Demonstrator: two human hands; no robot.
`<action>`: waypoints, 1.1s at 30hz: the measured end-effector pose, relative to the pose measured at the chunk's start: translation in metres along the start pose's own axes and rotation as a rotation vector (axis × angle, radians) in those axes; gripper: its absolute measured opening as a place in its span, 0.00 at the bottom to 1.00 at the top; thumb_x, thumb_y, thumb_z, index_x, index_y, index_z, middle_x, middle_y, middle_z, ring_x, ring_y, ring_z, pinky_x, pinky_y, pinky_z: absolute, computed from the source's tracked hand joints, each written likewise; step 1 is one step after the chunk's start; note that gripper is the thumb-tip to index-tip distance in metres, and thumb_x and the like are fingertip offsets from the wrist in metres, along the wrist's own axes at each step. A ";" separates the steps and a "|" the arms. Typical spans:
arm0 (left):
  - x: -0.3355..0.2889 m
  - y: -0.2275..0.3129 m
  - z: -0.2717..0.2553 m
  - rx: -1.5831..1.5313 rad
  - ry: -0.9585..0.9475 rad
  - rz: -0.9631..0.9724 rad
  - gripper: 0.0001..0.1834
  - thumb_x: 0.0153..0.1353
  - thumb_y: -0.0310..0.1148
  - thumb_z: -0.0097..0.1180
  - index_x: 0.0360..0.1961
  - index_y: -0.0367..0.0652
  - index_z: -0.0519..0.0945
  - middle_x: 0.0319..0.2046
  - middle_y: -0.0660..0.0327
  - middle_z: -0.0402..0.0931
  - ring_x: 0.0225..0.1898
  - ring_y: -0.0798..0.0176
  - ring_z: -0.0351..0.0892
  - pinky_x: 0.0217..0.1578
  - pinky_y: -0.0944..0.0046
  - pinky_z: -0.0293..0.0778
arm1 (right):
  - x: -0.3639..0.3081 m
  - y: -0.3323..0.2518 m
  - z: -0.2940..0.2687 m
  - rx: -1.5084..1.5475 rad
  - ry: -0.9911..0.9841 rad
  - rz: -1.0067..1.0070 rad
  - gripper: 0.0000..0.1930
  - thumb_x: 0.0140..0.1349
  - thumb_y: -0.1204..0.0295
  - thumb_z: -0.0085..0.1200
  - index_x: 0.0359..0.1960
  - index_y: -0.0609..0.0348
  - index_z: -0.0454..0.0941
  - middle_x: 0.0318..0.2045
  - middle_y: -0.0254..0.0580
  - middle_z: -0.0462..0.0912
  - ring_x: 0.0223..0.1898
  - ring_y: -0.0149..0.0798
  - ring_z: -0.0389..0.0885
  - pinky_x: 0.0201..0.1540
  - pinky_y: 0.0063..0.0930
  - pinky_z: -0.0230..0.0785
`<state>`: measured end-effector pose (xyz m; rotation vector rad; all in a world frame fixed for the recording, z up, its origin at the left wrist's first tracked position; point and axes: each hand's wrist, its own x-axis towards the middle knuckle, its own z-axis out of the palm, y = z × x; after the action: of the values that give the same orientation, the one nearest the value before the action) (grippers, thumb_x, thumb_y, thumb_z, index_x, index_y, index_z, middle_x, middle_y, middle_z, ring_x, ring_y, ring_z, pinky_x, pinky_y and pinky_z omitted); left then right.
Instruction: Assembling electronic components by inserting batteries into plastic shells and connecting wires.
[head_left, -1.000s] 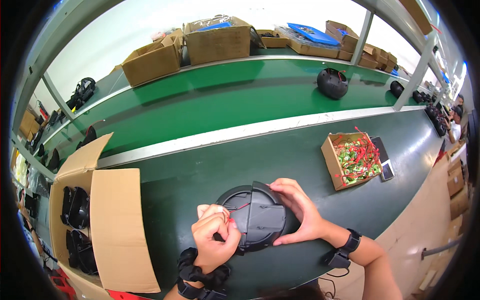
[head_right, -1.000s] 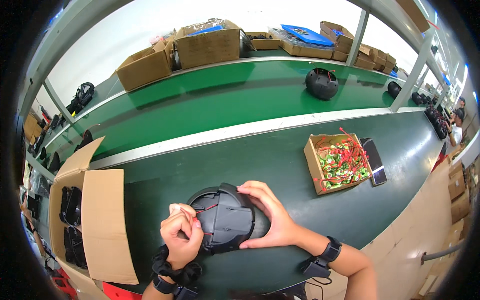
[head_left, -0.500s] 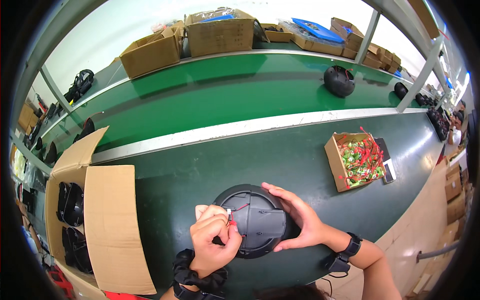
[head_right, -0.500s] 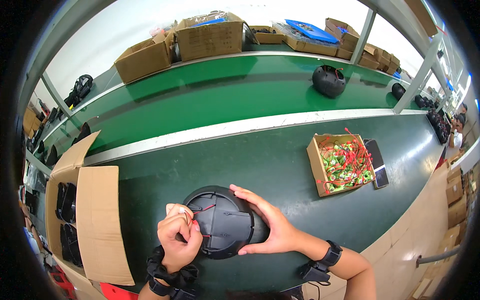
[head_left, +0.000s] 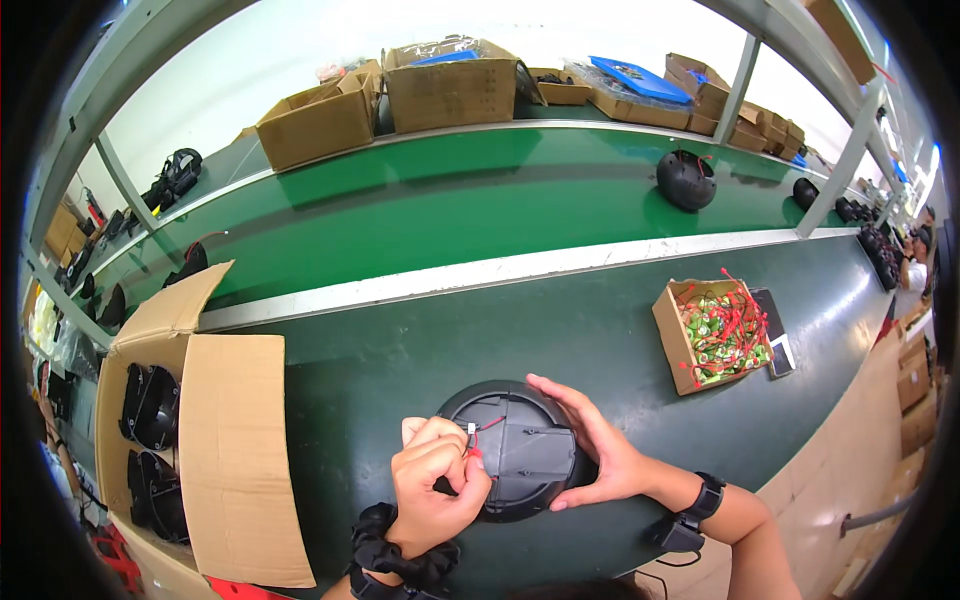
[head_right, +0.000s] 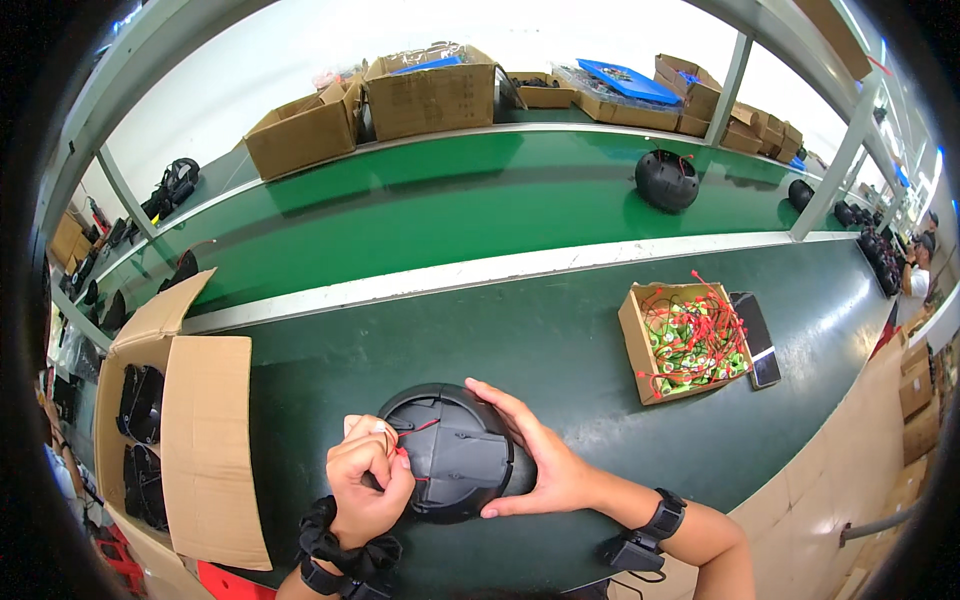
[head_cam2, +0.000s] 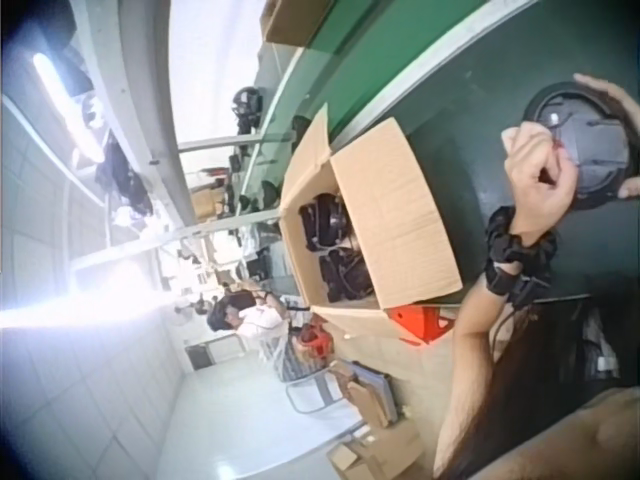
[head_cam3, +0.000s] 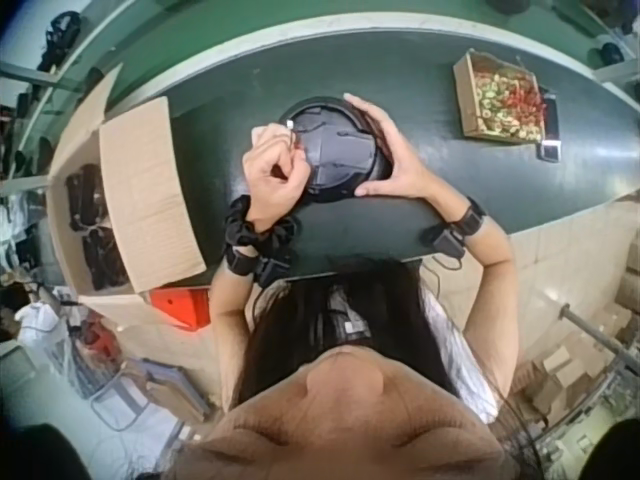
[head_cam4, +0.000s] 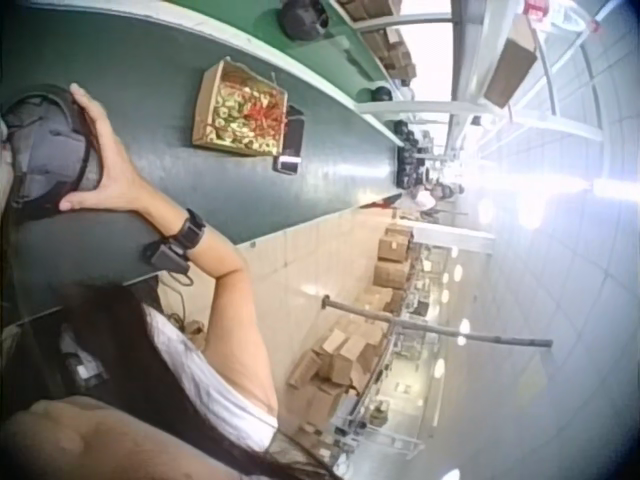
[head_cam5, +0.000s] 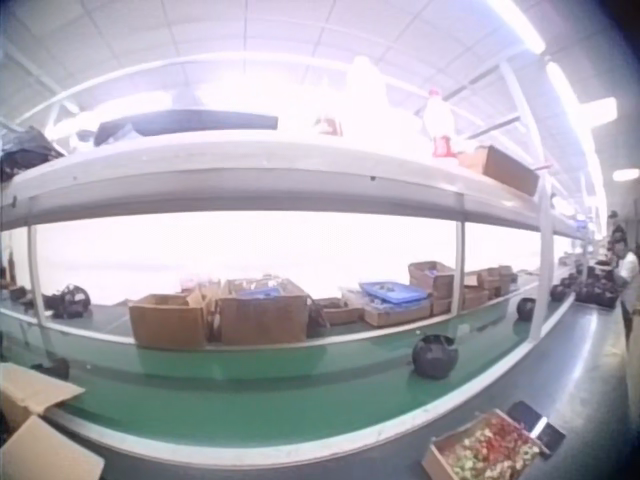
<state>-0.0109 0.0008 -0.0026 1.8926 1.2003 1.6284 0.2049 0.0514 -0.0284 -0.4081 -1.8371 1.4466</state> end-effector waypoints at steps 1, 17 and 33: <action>-0.001 0.000 0.000 -0.001 0.000 -0.002 0.19 0.41 0.11 0.52 0.11 0.44 0.58 0.12 0.63 0.61 0.21 0.62 0.63 0.36 0.64 0.62 | 0.000 -0.001 0.000 -0.025 -0.019 0.025 0.56 0.42 0.68 0.75 0.70 0.58 0.46 0.71 0.53 0.45 0.73 0.48 0.45 0.72 0.41 0.40; -0.001 0.001 0.002 -0.014 0.038 0.010 0.18 0.41 0.10 0.50 0.12 0.43 0.58 0.13 0.62 0.62 0.22 0.62 0.64 0.36 0.64 0.59 | 0.001 0.000 -0.005 0.035 -0.046 0.085 0.57 0.42 0.71 0.74 0.71 0.58 0.45 0.72 0.48 0.45 0.73 0.44 0.44 0.72 0.38 0.41; -0.007 0.003 0.006 0.035 0.066 -0.012 0.18 0.37 0.13 0.53 0.11 0.44 0.59 0.14 0.64 0.64 0.23 0.62 0.70 0.35 0.65 0.59 | -0.003 0.000 -0.002 0.072 -0.035 0.095 0.58 0.40 0.72 0.75 0.71 0.58 0.46 0.72 0.48 0.45 0.73 0.43 0.44 0.72 0.39 0.42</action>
<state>-0.0041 -0.0048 -0.0059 1.8623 1.2718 1.6860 0.2083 0.0502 -0.0291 -0.4421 -1.8079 1.5886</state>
